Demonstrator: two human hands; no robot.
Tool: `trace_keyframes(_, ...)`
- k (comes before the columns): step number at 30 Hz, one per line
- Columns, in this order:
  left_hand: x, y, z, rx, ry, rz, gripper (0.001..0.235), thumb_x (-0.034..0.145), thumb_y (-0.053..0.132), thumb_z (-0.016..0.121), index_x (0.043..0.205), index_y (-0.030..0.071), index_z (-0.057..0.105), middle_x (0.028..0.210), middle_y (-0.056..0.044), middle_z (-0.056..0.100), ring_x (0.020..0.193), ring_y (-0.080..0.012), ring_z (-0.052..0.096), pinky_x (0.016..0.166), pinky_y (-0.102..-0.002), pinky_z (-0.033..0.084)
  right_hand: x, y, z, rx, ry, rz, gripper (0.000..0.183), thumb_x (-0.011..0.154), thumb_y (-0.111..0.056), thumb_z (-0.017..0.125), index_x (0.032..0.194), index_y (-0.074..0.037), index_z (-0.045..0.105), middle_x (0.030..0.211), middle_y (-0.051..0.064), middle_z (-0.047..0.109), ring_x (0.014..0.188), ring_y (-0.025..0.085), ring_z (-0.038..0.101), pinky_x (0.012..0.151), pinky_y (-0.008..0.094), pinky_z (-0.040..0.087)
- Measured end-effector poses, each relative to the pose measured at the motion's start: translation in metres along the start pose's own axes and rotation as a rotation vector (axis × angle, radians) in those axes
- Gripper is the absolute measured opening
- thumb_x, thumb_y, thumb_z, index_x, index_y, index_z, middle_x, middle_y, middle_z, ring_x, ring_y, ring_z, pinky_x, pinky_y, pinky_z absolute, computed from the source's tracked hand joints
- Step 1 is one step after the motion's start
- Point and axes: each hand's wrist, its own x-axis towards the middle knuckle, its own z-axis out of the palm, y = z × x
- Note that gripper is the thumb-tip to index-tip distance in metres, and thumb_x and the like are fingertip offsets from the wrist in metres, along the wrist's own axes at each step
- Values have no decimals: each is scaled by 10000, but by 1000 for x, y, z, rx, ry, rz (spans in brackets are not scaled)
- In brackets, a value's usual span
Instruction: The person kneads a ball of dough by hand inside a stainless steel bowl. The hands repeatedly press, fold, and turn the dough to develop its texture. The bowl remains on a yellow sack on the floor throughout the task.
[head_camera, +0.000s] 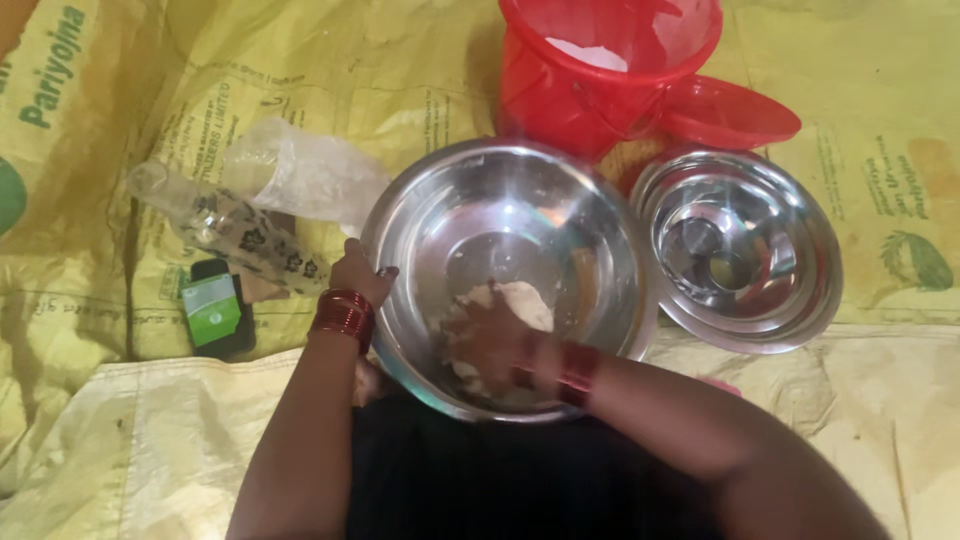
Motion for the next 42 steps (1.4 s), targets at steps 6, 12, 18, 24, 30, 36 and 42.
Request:
trace_keyframes(6,-1,1,-6,-22,-25,10,668,830,296,833,1302,5,460,1190,-292,677,1108,-445,680,975,-471,548,-92,68,53,156,629,-230,611,729,-560,825,1264,-291,701,1513,72,500,1470,320,364,1203,632,239)
trace_keyframes(12,-2,2,-9,-23,-76,-21,701,821,286,838,1326,6,439,1210,-290,666,1109,-430,685,961,-464,557,-75,134,54,338,463,336,669,802,-585,700,1364,-247,567,1553,127,409,1476,376,315,1162,668,238)
trace_keyframes(18,-2,6,-9,-20,-33,3,660,825,282,840,1264,-27,457,1139,-311,687,1080,-435,697,945,-462,568,34,164,7,374,300,914,730,874,-609,575,1464,-203,433,1593,182,318,1482,432,267,1121,704,236)
trace_keyframes(24,-5,2,-8,-7,49,15,669,806,274,859,1251,-29,462,1101,-306,696,1059,-449,691,934,-474,562,112,71,12,280,157,791,808,940,-633,474,1563,-153,289,1646,235,206,1503,484,201,1090,762,206)
trace_keyframes(30,-10,-4,-22,59,34,-12,675,807,315,859,1287,18,488,1120,-279,701,1073,-430,693,928,-483,570,76,-20,54,254,324,493,746,948,-366,538,1592,-108,266,1650,229,242,1451,514,276,1071,790,218)
trace_keyframes(36,-17,2,-18,21,6,45,642,824,299,836,1290,19,494,1123,-277,708,1068,-438,692,929,-496,560,46,71,44,651,296,165,284,935,-197,554,1160,-131,715,1132,71,761,1002,191,726,926,332,598)
trace_keyframes(42,-21,7,-18,32,-2,8,599,835,303,829,1253,17,510,1089,-283,719,1042,-439,705,918,-499,569,84,178,24,493,315,539,363,1056,-363,529,1251,-116,711,1273,171,666,1160,358,624,964,478,472)
